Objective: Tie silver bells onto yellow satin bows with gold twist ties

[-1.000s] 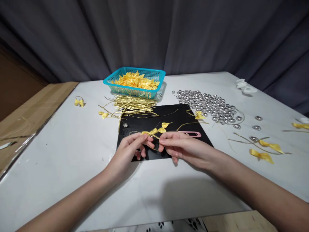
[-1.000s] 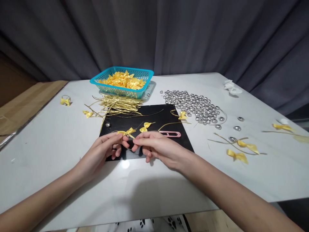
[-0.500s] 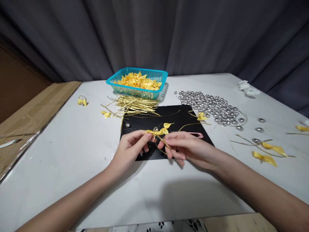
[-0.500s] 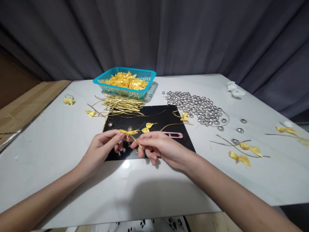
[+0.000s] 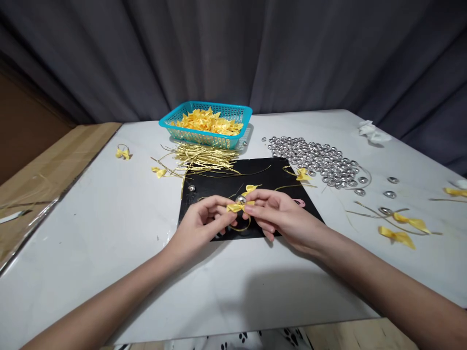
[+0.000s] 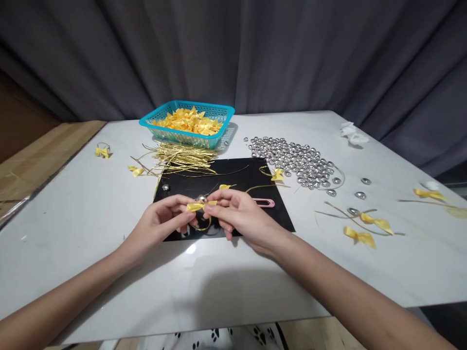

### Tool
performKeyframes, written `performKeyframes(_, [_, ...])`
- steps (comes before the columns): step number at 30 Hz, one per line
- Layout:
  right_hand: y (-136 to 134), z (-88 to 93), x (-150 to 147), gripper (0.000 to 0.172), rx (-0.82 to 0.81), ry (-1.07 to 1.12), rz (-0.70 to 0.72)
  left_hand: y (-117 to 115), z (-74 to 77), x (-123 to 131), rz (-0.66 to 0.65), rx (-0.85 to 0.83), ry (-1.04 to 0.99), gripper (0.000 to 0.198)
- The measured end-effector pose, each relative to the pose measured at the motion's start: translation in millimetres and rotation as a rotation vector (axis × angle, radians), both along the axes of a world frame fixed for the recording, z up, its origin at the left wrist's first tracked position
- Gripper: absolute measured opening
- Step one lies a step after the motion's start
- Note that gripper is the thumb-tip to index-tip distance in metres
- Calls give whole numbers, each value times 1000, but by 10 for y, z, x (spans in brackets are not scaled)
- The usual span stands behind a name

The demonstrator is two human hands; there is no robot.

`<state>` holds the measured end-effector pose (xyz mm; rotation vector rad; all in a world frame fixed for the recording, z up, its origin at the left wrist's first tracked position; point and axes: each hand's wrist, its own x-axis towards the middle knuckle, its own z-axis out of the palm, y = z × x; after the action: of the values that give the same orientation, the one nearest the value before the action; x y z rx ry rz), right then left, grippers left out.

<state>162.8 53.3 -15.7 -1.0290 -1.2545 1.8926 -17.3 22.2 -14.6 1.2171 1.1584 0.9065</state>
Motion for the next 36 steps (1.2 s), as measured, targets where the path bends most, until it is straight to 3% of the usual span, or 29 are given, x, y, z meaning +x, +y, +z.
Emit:
performKeyframes(5, [32,16,32,27,182,-124,13,31,7,-2,-94,-35,12,21])
performKeyframes(8, [14,26,35,26,193,-181,84,29,10,10,-48,-29,61,28])
performKeyframes(12, [-25,41,32,41,263,-207,99,19,33,18,-3,-27,75,20])
performKeyframes(14, [-29,43,27,34,273,-225,121,14,50,19,-6,-19,83,20])
performKeyframes(18, [-5,24,13,28,156,-234,131,7,64,30,-56,-30,141,21])
performKeyframes(21, [17,23,18,24,107,-176,61,9,51,33,-96,-60,151,22])
performKeyframes(25, [28,63,37,17,38,-113,-66,27,19,-12,-26,-40,90,17])
performKeyframes(29, [12,74,28,20,-89,-39,-67,53,-10,-71,92,2,-60,15])
performKeyframes(33, [-11,39,-1,24,-98,-26,-100,59,-33,-73,17,-141,-179,20])
performKeyframes(36, [-30,21,-13,33,-106,-23,-134,44,-23,-39,-27,-136,-84,28])
